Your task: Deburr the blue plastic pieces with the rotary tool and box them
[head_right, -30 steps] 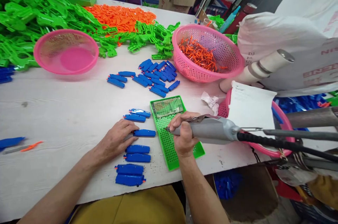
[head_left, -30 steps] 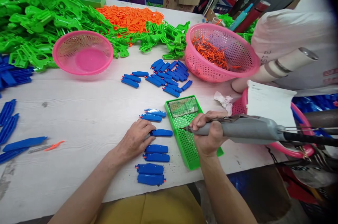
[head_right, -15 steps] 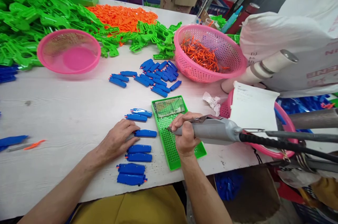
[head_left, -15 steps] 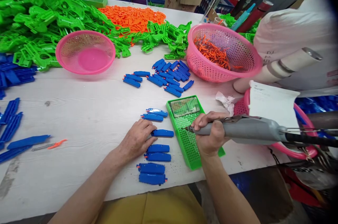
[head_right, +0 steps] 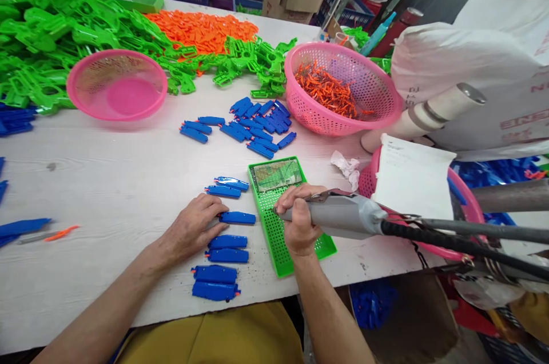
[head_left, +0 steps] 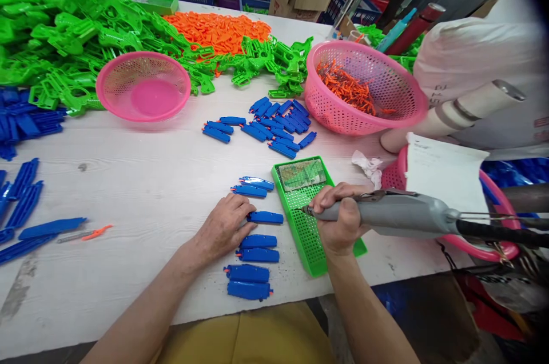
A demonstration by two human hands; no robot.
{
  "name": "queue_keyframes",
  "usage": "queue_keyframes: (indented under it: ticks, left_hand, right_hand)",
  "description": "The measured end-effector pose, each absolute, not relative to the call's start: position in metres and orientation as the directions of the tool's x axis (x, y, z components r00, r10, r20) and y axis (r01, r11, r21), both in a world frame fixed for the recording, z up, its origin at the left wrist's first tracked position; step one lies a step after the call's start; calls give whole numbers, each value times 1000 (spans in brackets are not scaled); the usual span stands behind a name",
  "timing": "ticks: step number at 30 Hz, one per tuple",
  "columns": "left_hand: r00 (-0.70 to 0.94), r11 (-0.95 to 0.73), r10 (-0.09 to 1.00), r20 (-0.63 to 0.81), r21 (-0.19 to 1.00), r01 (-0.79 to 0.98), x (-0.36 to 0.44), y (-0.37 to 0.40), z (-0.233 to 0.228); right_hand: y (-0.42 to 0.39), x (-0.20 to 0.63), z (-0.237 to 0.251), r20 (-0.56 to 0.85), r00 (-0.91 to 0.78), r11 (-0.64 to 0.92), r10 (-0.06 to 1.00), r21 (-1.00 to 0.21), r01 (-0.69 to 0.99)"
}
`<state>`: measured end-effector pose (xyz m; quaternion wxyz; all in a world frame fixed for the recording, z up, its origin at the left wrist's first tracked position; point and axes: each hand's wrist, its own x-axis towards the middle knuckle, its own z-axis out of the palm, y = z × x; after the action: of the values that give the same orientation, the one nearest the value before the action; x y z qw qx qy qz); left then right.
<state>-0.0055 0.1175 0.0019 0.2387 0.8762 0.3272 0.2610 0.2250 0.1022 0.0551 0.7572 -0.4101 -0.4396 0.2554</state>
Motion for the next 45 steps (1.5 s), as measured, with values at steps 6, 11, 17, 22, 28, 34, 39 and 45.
queue_keyframes:
  ticks: [6,11,17,22,28,34,39,45]
  left_hand:
    - [648,-670,701,297,586,456,-4,118,0]
    - [648,-648,714,265,600,469,-3,117,0]
    - [638,-636,728,250,591,495,-1,116,0]
    - [636,-625,736,231,593,508,1,115,-3]
    - [629,-618,741,235,607,500,1,115,-5]
    - [632,-618,740,230,604,504,1,115,-4]
    - [629,-610,746,219,604,514,1,114,-3]
    - [620,-611,747,239,614,500,3,115,-8]
  right_hand:
    - [99,229,71,479,495,557,725,-830,-12]
    - [93,208,90,484,409,576,774,-806,-138]
    - [97,169,75,459,250,514,853,-824,-239]
    - [103,159,66,443,264,501,856,-838,-217]
    - [108,158,65,445,284,504,849,-845,-182]
    - [107,159,63,434,273,490,859,-852,-185]
    - [108,156,61,438,239,486,867,-850,-205]
    - [110,149,52,475,158,497,866,-852,-165]
